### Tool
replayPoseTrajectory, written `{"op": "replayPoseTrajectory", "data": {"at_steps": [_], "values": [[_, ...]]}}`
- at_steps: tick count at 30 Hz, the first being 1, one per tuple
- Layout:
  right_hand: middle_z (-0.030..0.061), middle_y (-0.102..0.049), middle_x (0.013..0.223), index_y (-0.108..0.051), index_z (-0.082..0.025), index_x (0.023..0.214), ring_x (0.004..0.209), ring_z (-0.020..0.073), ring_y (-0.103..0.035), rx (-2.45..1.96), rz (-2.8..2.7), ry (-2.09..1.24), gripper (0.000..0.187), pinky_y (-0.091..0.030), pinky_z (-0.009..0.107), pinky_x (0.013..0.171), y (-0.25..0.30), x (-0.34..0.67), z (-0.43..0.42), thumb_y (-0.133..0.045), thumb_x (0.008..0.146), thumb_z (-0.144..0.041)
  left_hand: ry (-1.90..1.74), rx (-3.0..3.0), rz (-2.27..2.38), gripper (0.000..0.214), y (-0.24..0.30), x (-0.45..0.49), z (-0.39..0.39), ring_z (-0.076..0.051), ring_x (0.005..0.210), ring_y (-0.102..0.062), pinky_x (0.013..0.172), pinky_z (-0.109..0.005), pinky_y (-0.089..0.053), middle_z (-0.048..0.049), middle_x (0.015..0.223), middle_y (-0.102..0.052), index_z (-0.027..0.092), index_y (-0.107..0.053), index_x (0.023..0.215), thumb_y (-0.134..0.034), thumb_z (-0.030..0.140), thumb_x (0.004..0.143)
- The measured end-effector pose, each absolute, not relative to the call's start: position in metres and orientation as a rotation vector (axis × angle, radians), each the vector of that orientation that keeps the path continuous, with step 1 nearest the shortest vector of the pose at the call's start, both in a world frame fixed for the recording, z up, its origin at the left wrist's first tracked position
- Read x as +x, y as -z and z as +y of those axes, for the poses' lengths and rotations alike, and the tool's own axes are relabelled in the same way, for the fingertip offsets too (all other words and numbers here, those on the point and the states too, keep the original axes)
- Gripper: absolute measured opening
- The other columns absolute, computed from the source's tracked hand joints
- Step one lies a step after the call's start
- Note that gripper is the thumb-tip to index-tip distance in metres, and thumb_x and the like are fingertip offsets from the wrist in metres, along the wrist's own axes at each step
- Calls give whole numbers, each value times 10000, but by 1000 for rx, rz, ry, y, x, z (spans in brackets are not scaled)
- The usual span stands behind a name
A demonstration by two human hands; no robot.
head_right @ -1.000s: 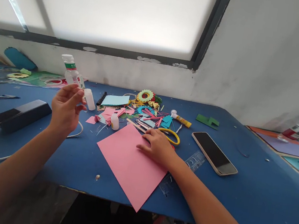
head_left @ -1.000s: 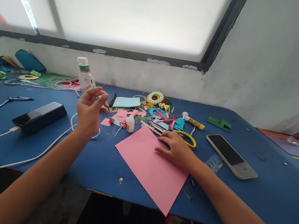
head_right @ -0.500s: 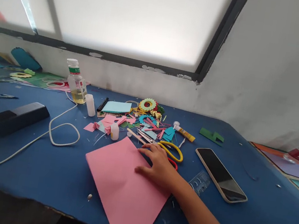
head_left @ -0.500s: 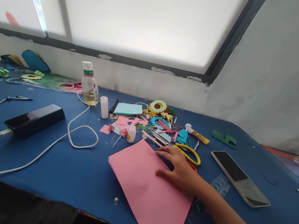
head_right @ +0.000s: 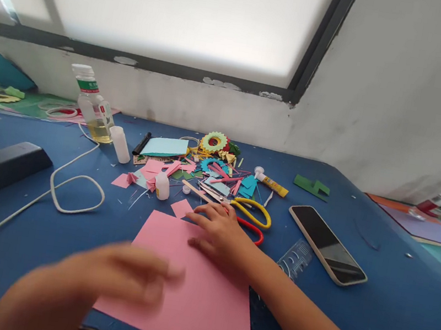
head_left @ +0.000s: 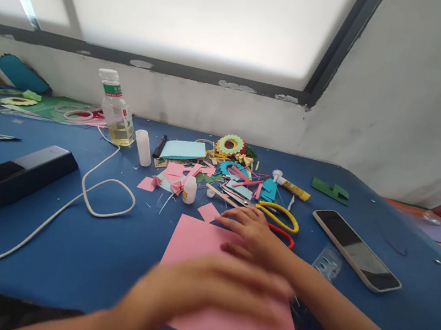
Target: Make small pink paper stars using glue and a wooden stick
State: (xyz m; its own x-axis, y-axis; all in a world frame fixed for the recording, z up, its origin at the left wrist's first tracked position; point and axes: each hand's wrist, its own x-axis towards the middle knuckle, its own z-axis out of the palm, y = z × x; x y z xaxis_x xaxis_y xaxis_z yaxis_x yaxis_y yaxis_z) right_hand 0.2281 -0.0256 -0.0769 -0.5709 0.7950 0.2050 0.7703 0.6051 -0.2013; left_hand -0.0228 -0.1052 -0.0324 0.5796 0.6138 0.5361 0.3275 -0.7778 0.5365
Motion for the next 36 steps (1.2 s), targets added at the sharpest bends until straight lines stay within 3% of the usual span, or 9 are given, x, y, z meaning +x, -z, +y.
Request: {"op": "replayPoseTrajectory", "data": {"at_steps": [4,8,12,19,22,26,28,32,36], "values": [[152,-614,1068,-578,-147,1137,1013,297,-537,-1506,-2368,95,347,-392,476,863,75,229,-14,-507,865,-350,-1025,2293,1163,254,2,-2,-38,-200,748,-625,610,-307,-525,-46,870,-679,250,-632,978,-517,415,824],[91,-603,1037,-584,-152,1047,943,212,-571,-1678,-2273,218,262,-459,420,820,72,231,1,-505,881,-339,-473,2490,1721,389,4,-2,15,-233,685,-612,523,-275,-405,-55,750,-660,201,-631,860,-517,558,760],[75,-569,1133,-554,-172,1106,946,181,-578,-1754,-2254,238,266,-493,391,805,73,228,8,-508,887,-316,-384,2482,1740,512,23,-1,34,-274,747,-630,538,-274,-397,-98,833,-676,180,-628,874,-543,647,681],[77,-569,1131,-546,-169,1120,939,182,-582,-1748,-2203,155,274,-500,388,793,76,226,9,-509,888,-309,-336,2543,1734,561,31,23,46,-318,1002,-574,748,-361,-446,-134,1024,-635,161,-589,989,-447,654,765],[76,-571,1127,-548,-171,1117,932,179,-583,-1767,-2170,132,271,-501,384,789,77,226,9,-505,889,-312,-209,2544,1732,468,31,36,56,-278,927,-599,751,-385,-469,-114,952,-641,135,-605,931,-522,572,784],[80,-564,1145,-549,-177,1119,950,183,-577,-1779,-2150,119,272,-494,391,806,78,226,9,-504,890,-316,-54,2516,1692,288,31,41,67,-169,824,-607,740,-364,-505,-58,956,-622,130,-586,997,-507,380,879],[81,-563,1143,-545,-169,1126,951,186,-578,-1777,-2134,101,281,-495,394,804,78,227,9,-511,886,-313,-47,2520,1651,279,28,38,69,-161,785,-606,712,-346,-505,-48,918,-626,129,-595,964,-521,381,869],[80,-564,1139,-539,-164,1133,950,189,-580,-1714,-2107,47,291,-498,397,798,80,229,11,-517,883,-311,-221,2567,1556,302,25,26,62,-195,724,-609,615,-294,-447,-34,783,-641,169,-599,865,-546,459,800],[78,-566,1134,-538,-162,1134,947,189,-582,-1577,-2114,6,292,-499,397,794,86,230,16,-519,882,-309,-447,2604,1413,282,31,14,45,-176,636,-599,538,-248,-395,-6,726,-633,191,-505,979,-544,363,760]]}}
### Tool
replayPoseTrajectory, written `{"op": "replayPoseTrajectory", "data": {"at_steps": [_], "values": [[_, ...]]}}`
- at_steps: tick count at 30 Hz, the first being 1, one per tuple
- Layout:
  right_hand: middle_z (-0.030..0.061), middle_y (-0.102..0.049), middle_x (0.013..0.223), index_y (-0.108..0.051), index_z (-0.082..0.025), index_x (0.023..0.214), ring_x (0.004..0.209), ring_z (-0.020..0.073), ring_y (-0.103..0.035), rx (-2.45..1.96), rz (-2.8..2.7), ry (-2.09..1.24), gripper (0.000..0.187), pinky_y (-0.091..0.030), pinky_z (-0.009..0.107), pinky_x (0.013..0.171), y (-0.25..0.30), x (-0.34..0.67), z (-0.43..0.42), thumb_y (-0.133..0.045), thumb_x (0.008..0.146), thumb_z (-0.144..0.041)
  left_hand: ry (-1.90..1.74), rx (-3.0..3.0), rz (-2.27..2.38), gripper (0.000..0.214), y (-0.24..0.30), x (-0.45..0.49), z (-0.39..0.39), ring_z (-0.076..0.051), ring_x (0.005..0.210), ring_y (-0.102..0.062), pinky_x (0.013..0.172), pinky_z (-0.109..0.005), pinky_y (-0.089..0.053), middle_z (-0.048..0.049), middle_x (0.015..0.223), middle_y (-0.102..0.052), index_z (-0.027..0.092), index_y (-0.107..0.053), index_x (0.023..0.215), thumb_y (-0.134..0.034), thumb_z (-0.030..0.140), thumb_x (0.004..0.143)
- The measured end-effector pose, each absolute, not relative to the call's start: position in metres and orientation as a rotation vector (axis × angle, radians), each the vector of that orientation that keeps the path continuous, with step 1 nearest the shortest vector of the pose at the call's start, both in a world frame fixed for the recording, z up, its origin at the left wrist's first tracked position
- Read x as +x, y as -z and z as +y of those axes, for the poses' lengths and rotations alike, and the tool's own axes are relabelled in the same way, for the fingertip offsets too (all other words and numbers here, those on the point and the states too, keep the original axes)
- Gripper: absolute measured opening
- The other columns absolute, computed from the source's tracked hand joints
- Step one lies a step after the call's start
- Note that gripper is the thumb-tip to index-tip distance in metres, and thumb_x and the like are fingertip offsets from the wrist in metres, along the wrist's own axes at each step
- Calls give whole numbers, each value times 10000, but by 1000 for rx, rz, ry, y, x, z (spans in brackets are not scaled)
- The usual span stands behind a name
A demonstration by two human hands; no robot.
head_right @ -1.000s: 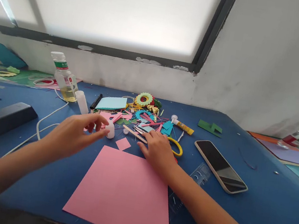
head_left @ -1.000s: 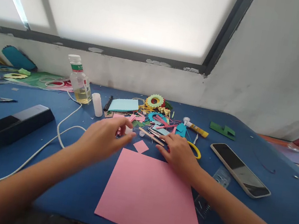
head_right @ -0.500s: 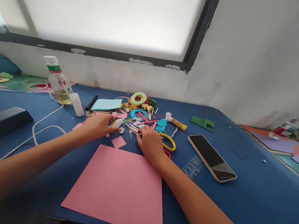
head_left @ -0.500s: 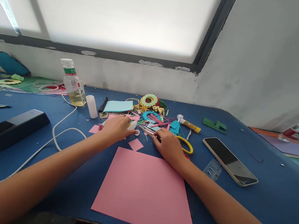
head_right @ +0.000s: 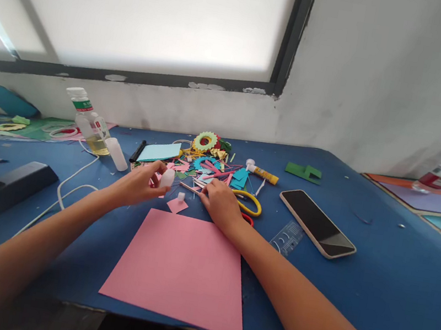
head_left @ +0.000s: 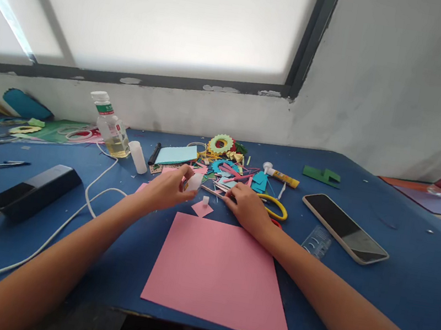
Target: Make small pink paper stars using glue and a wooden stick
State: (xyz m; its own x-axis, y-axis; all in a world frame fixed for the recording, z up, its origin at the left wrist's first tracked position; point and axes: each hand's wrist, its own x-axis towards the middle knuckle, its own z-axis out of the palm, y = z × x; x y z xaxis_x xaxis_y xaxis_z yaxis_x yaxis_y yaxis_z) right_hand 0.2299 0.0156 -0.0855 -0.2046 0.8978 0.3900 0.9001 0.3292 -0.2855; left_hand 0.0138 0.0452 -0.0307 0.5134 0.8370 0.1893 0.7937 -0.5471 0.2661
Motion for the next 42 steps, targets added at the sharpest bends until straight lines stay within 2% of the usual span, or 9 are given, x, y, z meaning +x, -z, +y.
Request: {"op": "replayPoseTrajectory", "data": {"at_steps": [5,8,10,12,15,23,33,39,42], "values": [[69,-584,1083,-546,-153,1110,889,171,-595,-1479,-1976,36,277,-514,368,749,81,232,9,-519,883,-309,-720,2684,1197,223,37,4,31,-153,620,-563,557,-248,-398,-14,811,-618,201,-494,930,-534,247,716],[30,-608,899,-558,-135,1026,703,118,-595,-1398,-1847,94,229,-509,278,609,70,236,-3,-498,896,-313,-896,2722,1046,159,38,1,31,-158,700,-560,635,-259,-423,-16,815,-609,205,-498,875,-492,171,720],[-9,-574,713,-528,-155,937,556,101,-553,-1313,-1778,156,177,-441,228,493,63,239,-9,-423,927,-297,-1000,2735,959,142,40,-1,32,-163,740,-559,673,-267,-433,-22,808,-604,204,-499,850,-481,141,724],[-30,-526,622,-477,-191,905,484,108,-516,-1220,-1741,208,121,-382,221,436,58,241,-14,-393,930,-275,-1092,2742,888,128,41,-2,34,-168,764,-561,702,-278,-441,-28,797,-602,202,-496,824,-489,127,720],[-21,-537,664,-439,-211,926,482,109,-513,-1089,-1754,244,33,-386,219,433,52,242,-18,-434,897,-227,-1216,2743,803,117,43,-4,36,-174,789,-570,729,-291,-449,-27,764,-598,203,-488,785,-501,110,716],[-22,-532,684,-459,-221,927,531,98,-503,-835,-1871,300,186,-415,204,458,42,242,-26,-508,815,-81,-1424,2722,656,158,39,-3,34,-149,738,-548,719,-301,-469,-18,747,-585,204,-479,764,-537,70,702],[-15,-518,694,-469,-203,941,579,100,-515,-616,-1940,343,270,-434,204,476,33,235,-33,-516,769,0,-1433,2664,604,170,41,-2,35,-150,747,-552,730,-315,-466,-18,761,-603,202,-510,759,-567,58,687],[-3,-570,721,-486,-243,998,583,120,-549,-581,-1956,276,275,-480,242,510,35,235,-38,-504,801,-52,-1339,2433,703,87,40,-1,33,-169,798,-554,810,-347,-436,-22,778,-624,200,-544,711,-606,145,687],[0,-587,740,-506,-276,1001,603,128,-560,-641,-1910,184,250,-481,258,514,37,231,-42,-486,834,-90,-1235,2191,801,99,38,2,29,-151,708,-537,688,-302,-456,-15,734,-586,192,-533,765,-601,259,738]]}}
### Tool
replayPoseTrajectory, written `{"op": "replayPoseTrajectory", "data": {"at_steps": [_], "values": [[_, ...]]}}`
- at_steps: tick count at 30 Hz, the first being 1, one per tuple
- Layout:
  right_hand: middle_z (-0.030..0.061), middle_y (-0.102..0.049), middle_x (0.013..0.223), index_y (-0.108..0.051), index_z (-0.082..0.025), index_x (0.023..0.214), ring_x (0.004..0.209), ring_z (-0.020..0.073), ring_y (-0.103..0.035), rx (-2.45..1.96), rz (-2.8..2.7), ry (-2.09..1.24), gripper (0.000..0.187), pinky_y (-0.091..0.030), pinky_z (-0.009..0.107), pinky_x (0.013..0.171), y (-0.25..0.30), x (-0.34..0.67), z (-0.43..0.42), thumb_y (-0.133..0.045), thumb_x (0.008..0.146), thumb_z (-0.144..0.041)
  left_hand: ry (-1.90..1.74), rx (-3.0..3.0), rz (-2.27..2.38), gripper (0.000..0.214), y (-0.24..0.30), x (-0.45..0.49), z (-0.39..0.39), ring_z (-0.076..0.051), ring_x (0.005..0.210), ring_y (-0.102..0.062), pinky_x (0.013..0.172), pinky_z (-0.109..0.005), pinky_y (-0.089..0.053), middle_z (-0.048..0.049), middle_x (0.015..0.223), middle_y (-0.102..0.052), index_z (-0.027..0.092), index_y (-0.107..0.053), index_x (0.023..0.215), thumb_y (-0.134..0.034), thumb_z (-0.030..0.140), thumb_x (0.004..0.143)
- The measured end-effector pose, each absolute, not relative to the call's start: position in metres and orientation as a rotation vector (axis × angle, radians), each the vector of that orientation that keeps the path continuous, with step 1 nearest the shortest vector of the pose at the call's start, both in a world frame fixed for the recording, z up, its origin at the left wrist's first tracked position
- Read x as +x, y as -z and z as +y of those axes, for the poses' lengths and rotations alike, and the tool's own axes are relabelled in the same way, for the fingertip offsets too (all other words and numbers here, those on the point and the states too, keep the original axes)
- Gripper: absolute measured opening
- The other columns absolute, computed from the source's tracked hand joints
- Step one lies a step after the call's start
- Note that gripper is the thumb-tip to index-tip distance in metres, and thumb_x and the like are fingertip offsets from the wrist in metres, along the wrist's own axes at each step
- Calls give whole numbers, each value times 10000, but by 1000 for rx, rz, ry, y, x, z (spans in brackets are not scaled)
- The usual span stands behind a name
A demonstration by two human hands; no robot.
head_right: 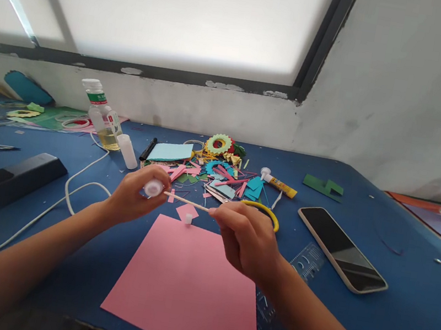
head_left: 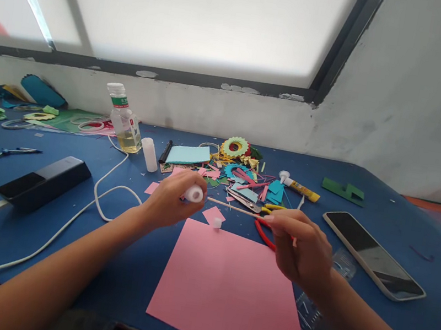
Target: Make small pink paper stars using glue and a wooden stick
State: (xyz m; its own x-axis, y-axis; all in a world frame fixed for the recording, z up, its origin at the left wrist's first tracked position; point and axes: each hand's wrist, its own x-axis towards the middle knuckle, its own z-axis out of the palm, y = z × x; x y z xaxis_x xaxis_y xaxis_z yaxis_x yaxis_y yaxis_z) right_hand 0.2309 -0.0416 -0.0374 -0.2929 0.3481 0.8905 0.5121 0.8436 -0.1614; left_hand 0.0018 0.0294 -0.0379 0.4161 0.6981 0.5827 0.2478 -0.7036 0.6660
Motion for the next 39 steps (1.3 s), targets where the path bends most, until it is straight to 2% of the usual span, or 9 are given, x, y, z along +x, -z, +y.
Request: {"op": "replayPoseTrajectory", "data": {"at_steps": [3,4,6,11,15,20,25,32,39], "values": [[-5,-531,709,-502,-263,1021,564,112,-514,-775,-1739,61,228,-444,241,471,38,225,-43,-406,890,-103,-1086,1888,824,245,31,8,24,-121,524,-471,453,-234,-393,10,607,-489,188,-462,804,-383,412,863],[-7,-512,702,-500,-254,1021,550,105,-499,-820,-1680,19,219,-438,234,464,38,224,-43,-387,904,-108,-1035,1795,808,294,28,10,23,-124,507,-470,424,-231,-378,3,592,-476,186,-446,796,-293,421,883],[-9,-502,705,-507,-245,1000,540,94,-490,-888,-1580,-60,185,-443,226,467,36,223,-42,-382,919,-135,-965,1636,767,309,22,13,20,-142,555,-516,446,-245,-411,-35,635,-509,177,-442,796,-222,377,879],[-6,-526,708,-538,-245,937,533,93,-490,-949,-1440,-191,105,-455,229,470,32,224,-36,-437,915,-229,-909,1374,696,291,15,16,12,-200,816,-612,655,-314,-512,-110,884,-605,158,-479,988,-286,345,875],[-1,-543,709,-558,-247,925,532,98,-492,-951,-1384,-249,84,-456,240,466,32,225,-35,-480,897,-263,-870,1061,574,242,16,19,5,-196,907,-621,762,-316,-522,-103,949,-627,157,-517,1011,-363,309,904],[-1,-547,701,-559,-247,923,539,109,-492,-922,-1377,-271,79,-451,262,471,33,225,-34,-486,896,-259,-843,779,545,184,16,25,-1,-148,867,-644,716,-234,-539,-69,903,-653,150,-539,972,-395,257,930],[-3,-556,695,-565,-255,923,530,106,-493,-905,-1420,-237,84,-448,262,474,34,225,-36,-492,892,-228,-837,753,566,265,17,25,1,-122,822,-667,668,-183,-543,-54,868,-676,149,-546,971,-368,344,947],[-6,-556,691,-569,-260,915,530,105,-499,-920,-1431,-214,85,-450,258,475,34,223,-38,-490,895,-237,-850,760,575,313,22,25,4,-122,818,-657,698,-187,-535,-56,889,-671,153,-576,948,-425,424,909],[-9,-579,703,-560,-271,957,548,102,-522,-890,-1403,-273,99,-470,240,486,36,227,-35,-519,880,-226,-798,815,598,262,23,25,2,-92,596,-593,530,-174,-490,-25,764,-630,179,-547,972,-496,416,873]]}}
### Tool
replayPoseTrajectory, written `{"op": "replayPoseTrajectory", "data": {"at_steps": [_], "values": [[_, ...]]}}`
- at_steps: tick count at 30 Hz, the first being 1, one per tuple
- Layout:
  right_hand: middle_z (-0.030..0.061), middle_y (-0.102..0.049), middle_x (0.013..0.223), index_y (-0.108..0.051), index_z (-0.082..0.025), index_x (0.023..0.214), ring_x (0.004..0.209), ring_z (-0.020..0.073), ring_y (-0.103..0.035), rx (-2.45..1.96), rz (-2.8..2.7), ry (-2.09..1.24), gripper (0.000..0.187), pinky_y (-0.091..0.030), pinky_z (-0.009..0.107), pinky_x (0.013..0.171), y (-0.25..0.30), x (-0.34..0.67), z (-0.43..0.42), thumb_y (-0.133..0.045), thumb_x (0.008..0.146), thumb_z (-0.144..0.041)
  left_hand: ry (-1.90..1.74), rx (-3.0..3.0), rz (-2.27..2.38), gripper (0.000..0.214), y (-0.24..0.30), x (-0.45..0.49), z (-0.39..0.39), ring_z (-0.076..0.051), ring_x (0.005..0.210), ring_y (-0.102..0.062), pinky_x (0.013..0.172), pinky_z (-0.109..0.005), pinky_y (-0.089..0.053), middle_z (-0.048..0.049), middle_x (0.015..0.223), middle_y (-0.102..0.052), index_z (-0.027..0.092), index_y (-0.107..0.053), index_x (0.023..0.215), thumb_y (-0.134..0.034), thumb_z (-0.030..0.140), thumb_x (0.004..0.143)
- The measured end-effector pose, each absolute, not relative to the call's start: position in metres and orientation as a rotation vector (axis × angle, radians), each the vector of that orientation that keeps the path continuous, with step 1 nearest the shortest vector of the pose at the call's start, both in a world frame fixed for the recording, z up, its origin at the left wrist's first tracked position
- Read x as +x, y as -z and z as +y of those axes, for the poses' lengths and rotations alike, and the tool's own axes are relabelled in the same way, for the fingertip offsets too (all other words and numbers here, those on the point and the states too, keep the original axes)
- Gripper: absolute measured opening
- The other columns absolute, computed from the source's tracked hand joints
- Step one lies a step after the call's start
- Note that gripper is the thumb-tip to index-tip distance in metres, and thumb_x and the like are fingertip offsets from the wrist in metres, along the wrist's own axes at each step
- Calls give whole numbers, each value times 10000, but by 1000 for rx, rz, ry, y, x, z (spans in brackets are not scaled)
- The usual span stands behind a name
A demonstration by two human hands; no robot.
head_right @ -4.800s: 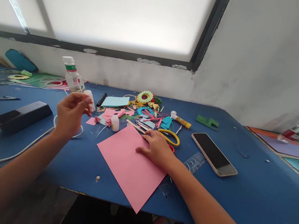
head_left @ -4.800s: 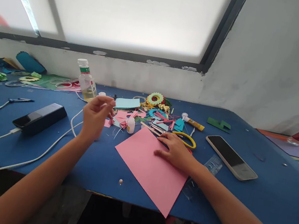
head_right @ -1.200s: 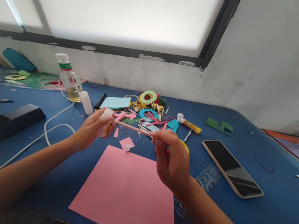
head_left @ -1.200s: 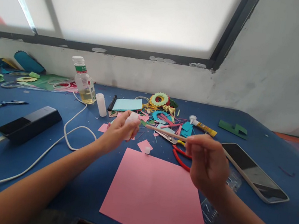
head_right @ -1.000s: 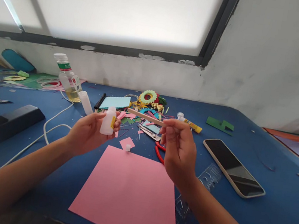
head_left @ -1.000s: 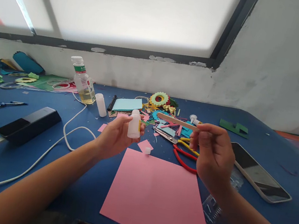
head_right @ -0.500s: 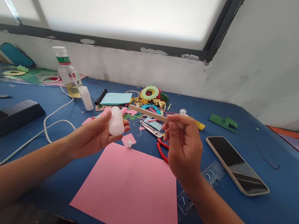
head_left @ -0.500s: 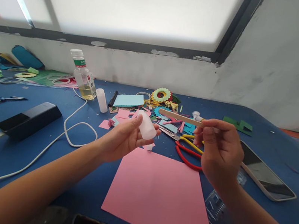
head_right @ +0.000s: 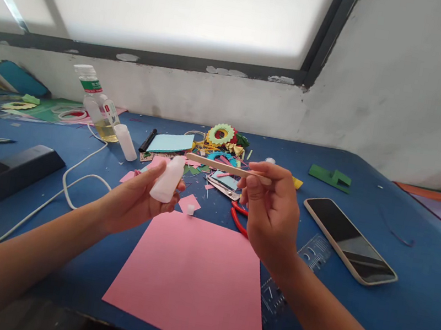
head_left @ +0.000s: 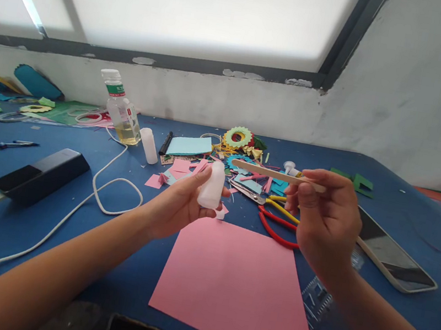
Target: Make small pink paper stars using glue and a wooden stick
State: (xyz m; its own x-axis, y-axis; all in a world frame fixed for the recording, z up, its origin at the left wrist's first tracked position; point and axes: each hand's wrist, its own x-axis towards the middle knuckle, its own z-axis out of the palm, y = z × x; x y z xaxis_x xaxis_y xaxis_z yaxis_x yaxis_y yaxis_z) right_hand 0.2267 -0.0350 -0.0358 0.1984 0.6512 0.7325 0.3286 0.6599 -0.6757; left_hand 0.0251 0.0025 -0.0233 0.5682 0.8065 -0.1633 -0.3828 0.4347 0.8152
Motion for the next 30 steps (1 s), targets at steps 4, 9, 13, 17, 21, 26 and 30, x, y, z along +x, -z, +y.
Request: {"op": "replayPoseTrajectory", "data": {"at_steps": [4,9,13,17,21,26,30], "values": [[-15,-582,702,-562,-249,898,542,99,-522,-907,-1416,-302,57,-476,235,480,34,227,-34,-541,862,-211,-768,867,634,274,24,23,2,-66,497,-468,450,-179,-408,-9,691,-564,169,-577,890,-522,432,839],[-12,-578,682,-569,-243,868,530,104,-521,-917,-1411,-306,36,-477,243,473,34,228,-34,-538,861,-227,-808,926,737,262,22,24,2,-67,471,-392,417,-197,-334,-4,657,-533,176,-569,861,-532,431,812],[-8,-560,659,-572,-260,858,530,114,-516,-939,-1393,-339,35,-468,252,471,36,231,-32,-537,862,-263,-824,965,730,280,22,24,2,-60,456,-357,409,-196,-294,8,632,-509,181,-579,873,-537,448,801],[-23,-532,632,-558,-247,862,517,102,-490,-933,-1453,-455,60,-449,241,469,36,232,-32,-526,869,-297,-806,1098,724,330,24,22,4,-58,408,-255,384,-216,-214,31,528,-413,170,-612,824,-496,479,812],[-33,-511,595,-559,-224,829,490,93,-466,-951,-1515,-527,130,-415,231,440,33,235,-30,-543,856,-350,-738,1243,786,461,24,19,3,-76,390,-181,384,-249,-130,41,428,-309,140,-649,792,-368,501,845],[-31,-465,561,-558,-221,773,466,94,-413,-963,-1503,-608,228,-352,232,400,32,243,-22,-571,815,-445,-659,1226,863,396,22,20,1,-80,380,-201,380,-250,-109,38,427,-338,129,-598,784,-334,417,849],[-37,-403,524,-560,-221,742,462,101,-380,-985,-1503,-700,250,-311,236,390,32,245,-21,-578,800,-463,-528,1205,835,373,23,20,1,-71,394,-216,366,-220,-102,40,453,-358,127,-575,770,-404,453,837]]}}
